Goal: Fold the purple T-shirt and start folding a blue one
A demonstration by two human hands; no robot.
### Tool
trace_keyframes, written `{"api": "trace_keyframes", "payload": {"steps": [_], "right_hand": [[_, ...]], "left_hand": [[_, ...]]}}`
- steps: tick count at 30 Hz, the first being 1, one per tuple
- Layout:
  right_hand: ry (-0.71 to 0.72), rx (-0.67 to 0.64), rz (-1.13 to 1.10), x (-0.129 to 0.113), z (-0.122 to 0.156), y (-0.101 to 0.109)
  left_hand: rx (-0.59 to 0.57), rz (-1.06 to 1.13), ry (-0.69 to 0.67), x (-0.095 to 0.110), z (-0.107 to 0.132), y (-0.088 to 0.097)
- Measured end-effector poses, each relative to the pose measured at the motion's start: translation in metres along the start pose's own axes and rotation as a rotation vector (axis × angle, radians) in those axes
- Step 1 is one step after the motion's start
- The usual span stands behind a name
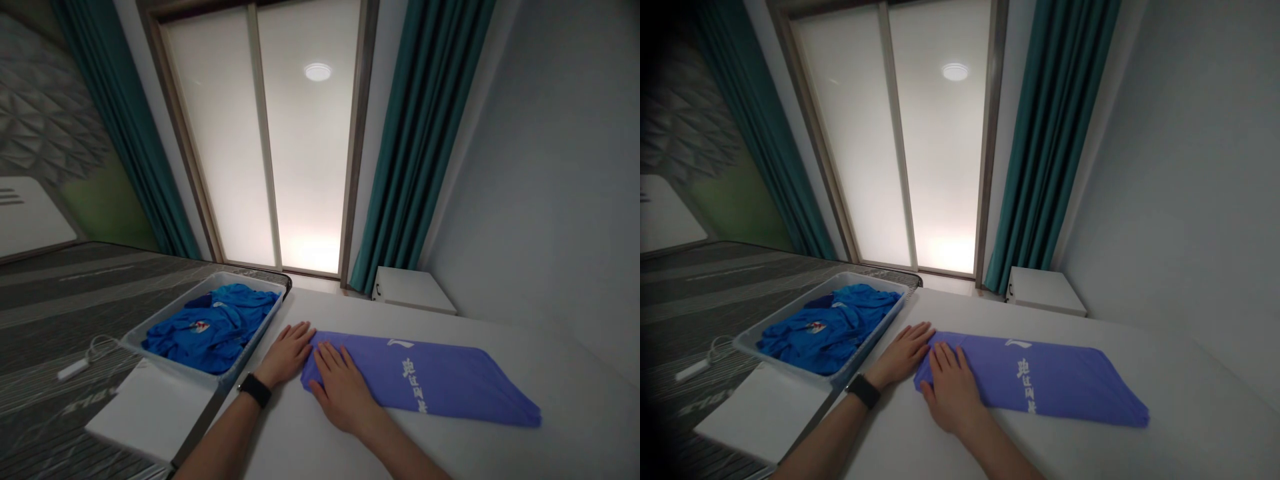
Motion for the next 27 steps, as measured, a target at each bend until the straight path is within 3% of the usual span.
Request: {"api": "trace_keyframes", "payload": {"steps": [8, 19, 27], "right_hand": [[0.071, -0.035, -0.05, -0.012, 0.01, -0.006], [0.151, -0.089, -0.125, -0.026, 0.024, 0.0], [0.188, -0.057, -0.13, -0.028, 0.03, -0.005]], "left_hand": [[0.062, -0.048, 0.021, -0.003, -0.007, -0.008], [0.065, -0.062, 0.023, -0.001, -0.006, -0.007], [0.045, -0.031, 0.023, -0.003, -0.007, -0.007]]}}
Point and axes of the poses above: each hand's wrist, its own z-axis away from the middle knuckle, its own y-axis out of the back of the hand, x = y × z, the point moved 3 cm from there along -z, towards the middle knuckle, and after that the axes turned 8 degrees about y, right-handed, at the moved point
